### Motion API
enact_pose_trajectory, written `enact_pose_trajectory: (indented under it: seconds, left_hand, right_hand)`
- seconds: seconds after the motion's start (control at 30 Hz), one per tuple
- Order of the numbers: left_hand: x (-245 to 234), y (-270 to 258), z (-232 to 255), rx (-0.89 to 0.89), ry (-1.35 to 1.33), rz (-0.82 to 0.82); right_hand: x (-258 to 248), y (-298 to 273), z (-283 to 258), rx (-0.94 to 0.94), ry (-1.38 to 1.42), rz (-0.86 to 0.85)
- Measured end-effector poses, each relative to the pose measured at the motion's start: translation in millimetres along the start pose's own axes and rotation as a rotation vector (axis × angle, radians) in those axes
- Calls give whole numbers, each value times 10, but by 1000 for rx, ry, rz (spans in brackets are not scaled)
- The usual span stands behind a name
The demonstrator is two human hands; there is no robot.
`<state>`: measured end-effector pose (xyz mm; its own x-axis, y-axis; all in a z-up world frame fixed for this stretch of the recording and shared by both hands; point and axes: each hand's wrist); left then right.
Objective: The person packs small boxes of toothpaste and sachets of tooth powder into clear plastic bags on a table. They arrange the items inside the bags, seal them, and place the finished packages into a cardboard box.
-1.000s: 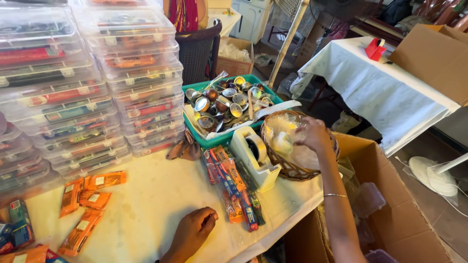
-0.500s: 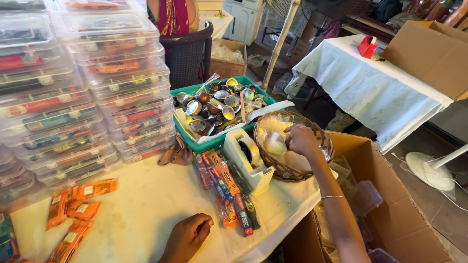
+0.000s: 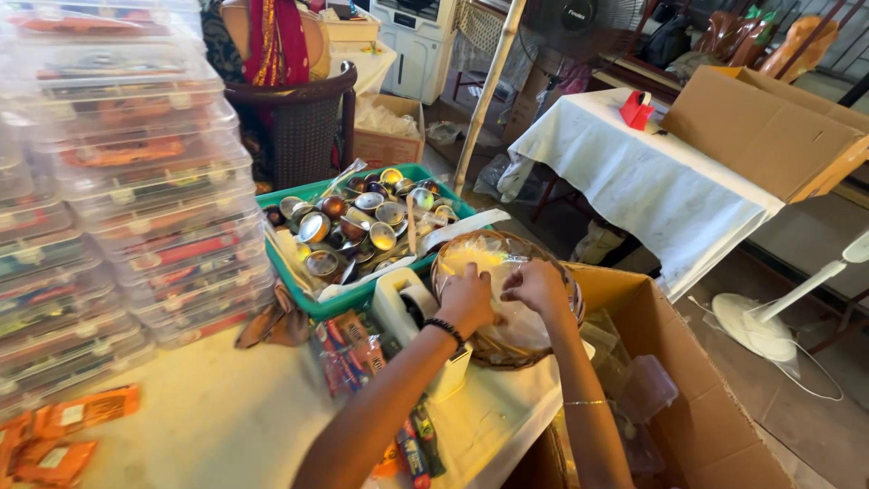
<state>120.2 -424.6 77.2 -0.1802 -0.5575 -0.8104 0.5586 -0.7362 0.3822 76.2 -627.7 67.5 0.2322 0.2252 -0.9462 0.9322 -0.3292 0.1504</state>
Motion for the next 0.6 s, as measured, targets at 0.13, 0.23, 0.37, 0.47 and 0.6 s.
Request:
enact_pose_trajectory:
  seconds: [0.13,0.23,0.37,0.47,0.6]
  left_hand:
    - [166,136,-47,-222,104,-81]
    - [116,57,-35,-271,12,-65]
    - [-82,-21,56,-283,-138,-15]
    - [-100,-2,39,-280,-248,103]
    - [-231,-101,179,-290,-383,211]
  right_hand:
    - [-61,3,-16,-1,28,45]
    - [-90,-57,-31,45,79,-23]
    - [-248,-159,-210,137,131,65]
    - [-332,-184,-291,192,171,236]
    - [-222,-153,-106,143,229,607]
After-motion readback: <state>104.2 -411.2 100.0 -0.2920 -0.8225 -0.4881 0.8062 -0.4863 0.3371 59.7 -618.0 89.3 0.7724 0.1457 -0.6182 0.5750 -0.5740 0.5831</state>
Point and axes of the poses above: each hand's wrist, its own y-axis towards the middle knuckle, its own x-axis out of the palm, z = x × y, and after that the axes turned 5 degrees about -y, right-handed
